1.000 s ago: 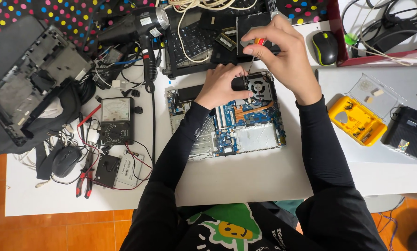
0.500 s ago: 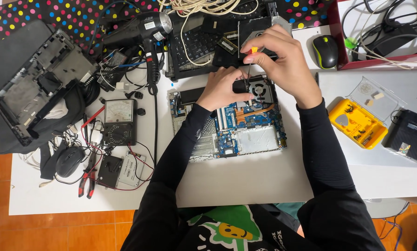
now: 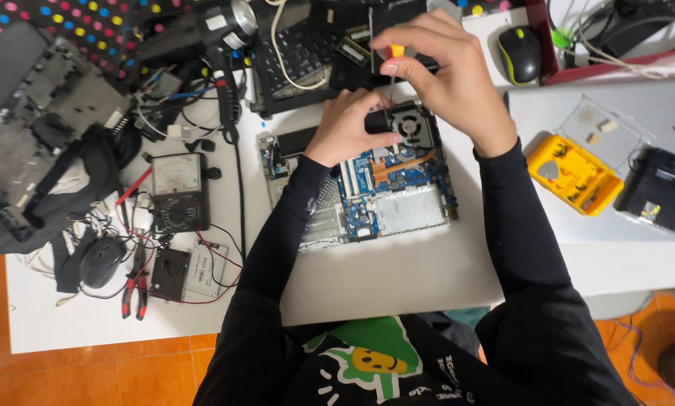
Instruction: The recorder is repairing an opened laptop, using a heat gun on components, testing with a multimeter, and using a screwdriver.
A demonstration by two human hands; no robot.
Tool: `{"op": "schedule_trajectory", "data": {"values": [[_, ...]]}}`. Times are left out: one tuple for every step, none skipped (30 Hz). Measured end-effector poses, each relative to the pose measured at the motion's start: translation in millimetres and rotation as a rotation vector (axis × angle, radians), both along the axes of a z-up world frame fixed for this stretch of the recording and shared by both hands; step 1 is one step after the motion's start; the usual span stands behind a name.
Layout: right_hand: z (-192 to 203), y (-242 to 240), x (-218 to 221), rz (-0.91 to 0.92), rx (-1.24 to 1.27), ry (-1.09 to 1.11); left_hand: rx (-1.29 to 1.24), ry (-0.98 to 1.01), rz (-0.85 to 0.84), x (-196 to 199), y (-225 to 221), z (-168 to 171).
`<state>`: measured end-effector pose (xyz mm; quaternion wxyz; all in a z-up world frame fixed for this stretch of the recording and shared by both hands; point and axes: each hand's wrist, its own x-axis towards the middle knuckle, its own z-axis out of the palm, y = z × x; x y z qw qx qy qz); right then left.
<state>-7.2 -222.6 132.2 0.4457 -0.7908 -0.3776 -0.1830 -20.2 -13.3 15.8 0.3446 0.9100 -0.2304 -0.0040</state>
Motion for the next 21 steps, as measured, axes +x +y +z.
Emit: {"op": "schedule_trajectory", "data": {"values": [[5.7, -1.3, 0.5, 0.047, -0.017, -0.045, -0.002, -0.023, 0.0, 1.0, 0.7, -0.8], [4.6, -4.2, 0.9, 0.041, -0.022, -0.039, -0.007, -0.017, -0.006, 0.7, -0.2, 0.5], [3.2, -6.3, 1.7, 0.079, 0.001, -0.004, -0.008, -0.036, -0.006, 0.1, -0.2, 1.8], [1.9, -8.4, 2.3, 0.117, 0.024, 0.031, -0.01, -0.055, -0.005, -0.6, -0.1, 3.3], [0.5, -9.5, 2.1, 0.115, 0.023, 0.034, -0.011, -0.052, -0.007, -0.5, -0.7, 3.0], [-0.6, -10.5, 1.8, 0.103, 0.066, 0.121, -0.008, -0.051, -0.005, -0.4, -1.1, 3.0], [-1.7, -10.8, 2.0, 0.093, 0.11, 0.208, -0.004, -0.052, 0.0, -0.5, -0.8, 3.1], [-3.1, -10.4, 0.9, 0.093, 0.11, 0.211, -0.004, -0.049, 0.001, -0.3, -0.7, 1.8], [-4.3, -10.0, 0.1, 0.04, 0.106, 0.24, 0.006, -0.052, 0.005, 0.2, -0.5, 0.7], [-5.5, -9.7, -0.8, -0.014, 0.102, 0.27, 0.016, -0.054, 0.008, 0.7, -0.4, -0.4], [-7.4, -7.7, -1.7, -0.014, 0.102, 0.271, 0.016, -0.053, 0.008, 1.4, -0.3, -2.7], [-9.3, -5.9, -2.5, -0.068, 0.074, 0.216, 0.024, -0.051, 0.01, 2.2, -0.3, -5.0], [-11.1, -3.9, -3.4, -0.121, 0.047, 0.16, 0.033, -0.05, 0.012, 3.1, -0.1, -7.0], [-11.9, -2.5, -3.0, -0.123, 0.048, 0.16, 0.033, -0.049, 0.01, 2.7, -0.2, -6.1], [-12.6, -0.9, -2.5, -0.125, 0.059, 0.137, 0.03, -0.05, 0.011, 2.4, -0.1, -5.0], [-13.3, 0.8, -2.0, -0.127, 0.071, 0.113, 0.027, -0.051, 0.013, 2.2, 0.0, -3.9], [-12.6, -0.5, -2.7, -0.129, 0.071, 0.113, 0.027, -0.05, 0.01, 1.9, -0.1, -3.8], [-11.9, -1.7, -3.3, -0.116, 0.066, 0.101, 0.023, -0.046, 0.01, 1.6, -0.2, -3.7], [-10.9, -2.9, -3.6, -0.103, 0.059, 0.088, 0.019, -0.043, 0.01, 1.7, -0.4, -3.3], [-4.1, -3.2, -5.0, -0.105, 0.059, 0.087, 0.018, -0.044, 0.008, 1.6, -0.4, -1.7], [2.5, -3.7, -6.7, -0.086, 0.029, 0.048, 0.019, -0.039, 0.01, 1.1, -0.9, -0.4]]}}
